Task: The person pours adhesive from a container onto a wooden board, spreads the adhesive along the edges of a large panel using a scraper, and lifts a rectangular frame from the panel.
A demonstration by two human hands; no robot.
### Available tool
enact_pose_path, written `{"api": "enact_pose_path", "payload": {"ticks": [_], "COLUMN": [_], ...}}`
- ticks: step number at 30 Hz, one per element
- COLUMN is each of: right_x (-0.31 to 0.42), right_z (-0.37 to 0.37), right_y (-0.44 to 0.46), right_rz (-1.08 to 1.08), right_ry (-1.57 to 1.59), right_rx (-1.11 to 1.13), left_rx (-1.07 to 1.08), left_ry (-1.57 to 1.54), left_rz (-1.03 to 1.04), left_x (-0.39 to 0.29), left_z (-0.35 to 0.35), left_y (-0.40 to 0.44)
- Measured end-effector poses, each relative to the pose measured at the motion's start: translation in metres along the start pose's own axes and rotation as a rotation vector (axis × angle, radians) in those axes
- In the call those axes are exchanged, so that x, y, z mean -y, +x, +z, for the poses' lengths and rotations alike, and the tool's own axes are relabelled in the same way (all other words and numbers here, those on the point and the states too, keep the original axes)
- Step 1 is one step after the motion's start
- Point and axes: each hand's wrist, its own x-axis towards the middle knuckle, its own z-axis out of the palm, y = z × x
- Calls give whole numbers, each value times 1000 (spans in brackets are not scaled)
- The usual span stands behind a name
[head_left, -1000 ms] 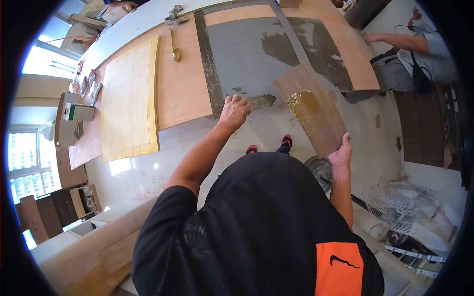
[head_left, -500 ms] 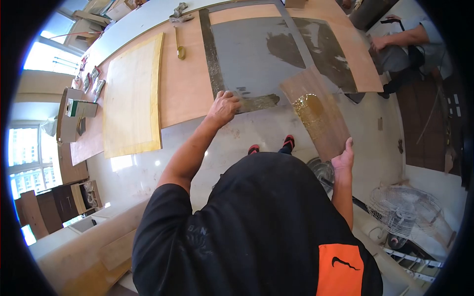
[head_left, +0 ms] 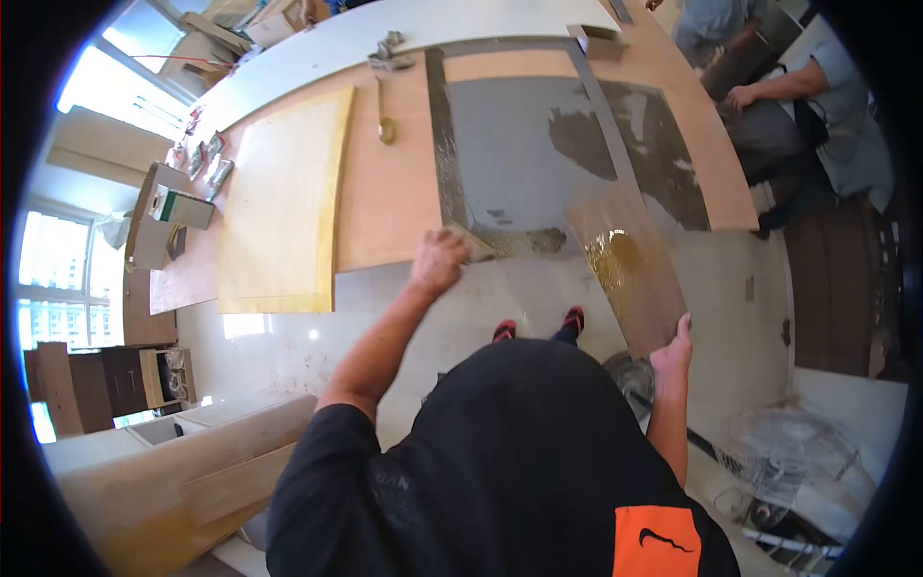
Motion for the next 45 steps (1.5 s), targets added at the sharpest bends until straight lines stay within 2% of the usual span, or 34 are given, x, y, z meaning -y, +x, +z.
{"api": "enact_pose_path", "payload": {"ticks": [1,4,9,11,14,17,20,26,29,35,38,41,44,45], "right_x": [-2,-4,-2,-3,-1,-3,-6,-5,-4,-2,4,13,25,31], "right_z": [2,12,11,-1,-3,-11,-1,28,31,25,27,37,39,43], "right_y": [5,8,12,3,2,6,13,10,11,22,27,33,44,49], "right_rz": [4,15,18,23,8,21,21,7,17,43,45,33,16,8], "right_ry": [-12,-12,7,14,38,37,25,-22,-20,-26,-39,-65,-87,-98], "right_rx": [-33,58,77,42,25,28,15,15,38,41,62,54,75,59], "left_rx": [16,125,214,279,155,141,18,160,126,152,54,-152,-326,-309], "left_ry": [-22,-8,55,1,20,-13,-38,-12,18,29,-24,-79,-324,-423], "left_rz": [5,58,149,129,179,107,133,94,118,-7,-127,-261,-467,-600], "left_x": [-11,-26,4,11,22,6,4,33,43,44,36,24,0,-11], "left_z": [0,11,6,-18,-25,-34,-15,-19,-29,-56,-67,-70,-75,-76], "left_y": [11,25,-6,-13,-17,6,21,-10,-32,-51,-50,-41,-25,-21]}}
